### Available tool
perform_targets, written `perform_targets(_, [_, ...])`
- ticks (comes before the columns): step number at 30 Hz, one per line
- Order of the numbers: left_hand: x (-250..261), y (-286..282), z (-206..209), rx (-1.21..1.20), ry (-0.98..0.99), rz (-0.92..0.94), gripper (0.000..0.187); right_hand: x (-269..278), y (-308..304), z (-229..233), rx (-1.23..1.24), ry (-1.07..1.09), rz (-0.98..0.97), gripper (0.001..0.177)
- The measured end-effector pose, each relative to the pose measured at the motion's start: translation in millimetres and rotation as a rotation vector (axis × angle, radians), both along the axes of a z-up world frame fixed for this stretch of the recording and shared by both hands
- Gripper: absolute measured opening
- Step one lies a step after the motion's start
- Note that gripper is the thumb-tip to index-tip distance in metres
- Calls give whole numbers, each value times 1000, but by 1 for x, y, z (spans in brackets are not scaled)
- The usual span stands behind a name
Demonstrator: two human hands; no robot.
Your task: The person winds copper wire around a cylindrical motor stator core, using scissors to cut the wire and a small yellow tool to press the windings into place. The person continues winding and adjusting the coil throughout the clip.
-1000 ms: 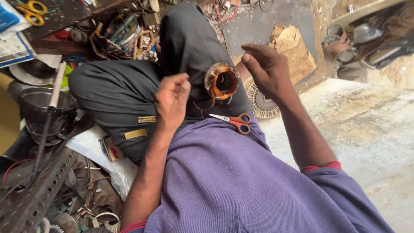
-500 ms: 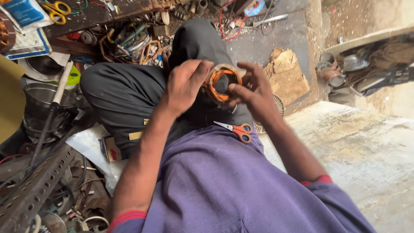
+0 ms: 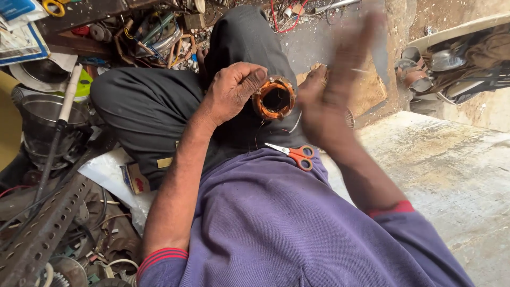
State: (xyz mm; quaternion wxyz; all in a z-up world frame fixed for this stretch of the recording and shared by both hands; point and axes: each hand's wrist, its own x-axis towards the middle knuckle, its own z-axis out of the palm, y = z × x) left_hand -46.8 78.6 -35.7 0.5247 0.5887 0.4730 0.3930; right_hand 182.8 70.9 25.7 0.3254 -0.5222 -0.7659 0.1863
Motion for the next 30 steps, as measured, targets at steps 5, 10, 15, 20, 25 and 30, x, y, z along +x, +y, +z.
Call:
perform_targets(5, [1,3,4,-163,-78,58,47,-43,39,-32,-125,-403,59,78])
perform_targets(10, [0,-3,3,-133,-119,20,49,5,50,-30,-264,278,132,54])
perform_targets(15, [0,-16,17,10,-3,132,59,22,11,-9,-452,483,62,45])
perform_targets(20, [1,-33,34,136,205,256,66,14,-28,-9,-106,132,89,23])
perform_targets(25, [7,-40,42,328,333,288,55,-4,-30,-8,18,-130,83,26])
perform_targets(30, [5,-47,40,277,301,280,52,-16,-22,-4,-89,-221,104,18])
